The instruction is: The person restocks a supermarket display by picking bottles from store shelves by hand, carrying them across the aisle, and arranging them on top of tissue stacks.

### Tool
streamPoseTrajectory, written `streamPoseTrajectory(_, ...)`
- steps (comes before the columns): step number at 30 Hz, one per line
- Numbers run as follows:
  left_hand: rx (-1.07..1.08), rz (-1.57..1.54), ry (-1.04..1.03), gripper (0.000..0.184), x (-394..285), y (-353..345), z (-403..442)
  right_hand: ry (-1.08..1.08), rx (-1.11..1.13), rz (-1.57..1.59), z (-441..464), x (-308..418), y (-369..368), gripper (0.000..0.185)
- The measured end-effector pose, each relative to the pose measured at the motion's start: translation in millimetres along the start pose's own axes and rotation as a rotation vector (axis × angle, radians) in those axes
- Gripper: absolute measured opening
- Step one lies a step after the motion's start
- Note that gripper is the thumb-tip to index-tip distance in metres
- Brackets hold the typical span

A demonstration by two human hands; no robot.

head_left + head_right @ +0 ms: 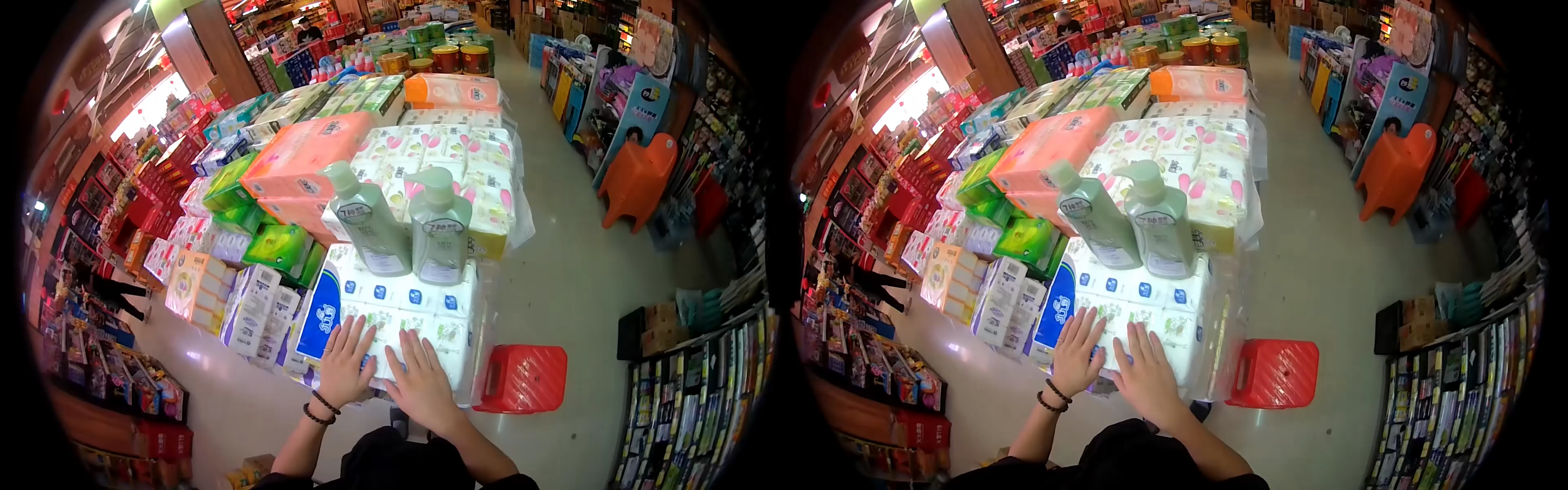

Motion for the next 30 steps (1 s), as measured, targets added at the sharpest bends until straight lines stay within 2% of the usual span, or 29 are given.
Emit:
streamPoseTrajectory(2, 0.030, 0.053, 0.015, 0.056, 9.1, 24.9, -11.7, 0.022, 0.039, 0.023, -2.5, 30.0, -2.3, 0.062)
streamPoseTrajectory(3, -0.101, -0.036, 0.023, 0.055, -33.3, -24.4, 21.2, 0.078, 0.073, -0.123, -24.8, -28.9, 13.3, 0.062)
streamPoseTrajectory(8, -0.043, -0.008, 0.004, 0.053, -49.9, -3.8, -14.5, 0.082, 0.047, -0.032, -50.5, 14.1, -0.3, 0.062)
streamPoseTrajectory(14, -0.129, -0.165, -0.047, 0.056, -75.9, -8.5, -57.4, -0.004, 0.006, -0.009, -80.2, 32.9, 4.0, 0.057)
streamPoseTrajectory(17, -0.099, -0.317, -0.062, 0.052, -75.8, -6.1, -94.2, -0.273, 0.046, 0.569, -117.0, 34.1, -18.5, 0.048)
streamPoseTrajectory(19, -0.112, -0.442, -0.104, 0.041, -80.1, -19.3, -115.8, -0.290, 0.050, 0.657, -142.5, 27.4, -41.2, 0.042)
streamPoseTrajectory(20, -0.101, -0.469, -0.110, 0.038, -77.7, -23.8, -135.3, -0.282, 0.035, 0.527, -154.5, 34.5, -49.7, 0.040)
streamPoseTrajectory(21, -0.094, -0.503, -0.121, 0.035, -76.6, -33.1, -152.0, -0.297, 0.072, 0.527, -162.2, 40.4, -60.1, 0.039)
streamPoseTrajectory(26, 0.325, -0.491, -0.055, 0.034, -67.0, -139.8, -276.4, -0.346, 0.175, 0.474, -198.3, 90.4, -90.3, 0.032)
streamPoseTrajectory(30, 0.584, -0.461, -0.002, 0.037, -69.5, -168.7, -337.6, -0.258, 0.287, 0.430, -216.4, 128.2, -106.4, 0.030)
Point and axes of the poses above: each hand's wrist, its own z-axis towards the middle knuckle, its own y-axis out of the back of the hand, x = y × z, the point moved 10 cm from there along z, towards the middle knuckle, and after that the axes turned 1 degree about x, right-handed, at the moved point
